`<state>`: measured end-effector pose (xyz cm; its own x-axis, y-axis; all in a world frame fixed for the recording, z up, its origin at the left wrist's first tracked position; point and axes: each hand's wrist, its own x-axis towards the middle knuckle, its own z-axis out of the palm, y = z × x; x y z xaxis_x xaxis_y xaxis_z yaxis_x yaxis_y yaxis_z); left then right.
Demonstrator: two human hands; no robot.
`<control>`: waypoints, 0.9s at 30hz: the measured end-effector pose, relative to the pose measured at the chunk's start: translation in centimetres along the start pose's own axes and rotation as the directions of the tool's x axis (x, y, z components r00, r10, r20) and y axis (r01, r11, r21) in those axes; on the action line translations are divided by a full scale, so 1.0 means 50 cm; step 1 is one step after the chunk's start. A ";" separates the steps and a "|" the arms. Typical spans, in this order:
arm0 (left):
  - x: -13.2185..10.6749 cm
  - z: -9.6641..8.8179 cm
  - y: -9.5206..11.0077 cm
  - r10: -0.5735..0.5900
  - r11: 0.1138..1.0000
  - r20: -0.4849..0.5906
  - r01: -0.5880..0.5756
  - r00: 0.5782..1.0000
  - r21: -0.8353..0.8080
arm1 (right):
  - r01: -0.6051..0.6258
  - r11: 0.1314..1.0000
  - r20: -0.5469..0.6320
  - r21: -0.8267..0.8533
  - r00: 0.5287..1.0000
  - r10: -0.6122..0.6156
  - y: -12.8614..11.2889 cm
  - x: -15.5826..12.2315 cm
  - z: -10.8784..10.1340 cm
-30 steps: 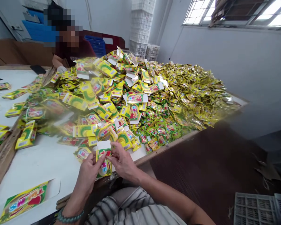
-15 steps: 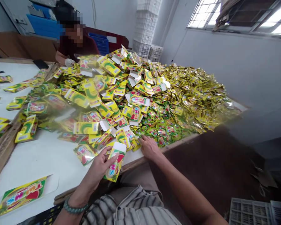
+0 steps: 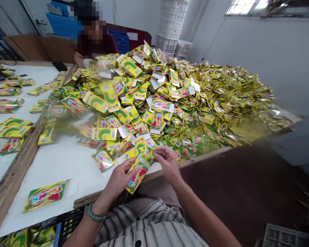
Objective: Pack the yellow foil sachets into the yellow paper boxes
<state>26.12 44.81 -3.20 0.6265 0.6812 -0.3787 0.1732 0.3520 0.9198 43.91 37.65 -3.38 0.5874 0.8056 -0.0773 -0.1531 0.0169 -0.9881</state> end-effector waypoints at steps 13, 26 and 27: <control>-0.009 -0.011 -0.002 -0.039 0.999 0.001 0.039 0.999 -0.011 | 0.065 0.990 0.009 -0.122 0.998 -0.065 0.007 -0.003 0.021; -0.025 -0.015 0.020 -0.145 0.980 0.193 0.168 0.971 -0.108 | 0.542 0.701 0.751 -0.464 0.660 -0.013 -0.098 0.045 0.002; -0.027 -0.013 0.020 -0.154 0.977 0.178 0.177 0.972 -0.120 | 0.524 0.708 0.711 -0.474 0.702 -0.044 -0.091 0.046 -0.004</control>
<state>24.95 44.66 -1.81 0.7175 0.4935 -0.4916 0.1890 0.5414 0.8192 46.10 39.30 0.94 -0.1459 0.9858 0.0837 0.5754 0.1534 -0.8034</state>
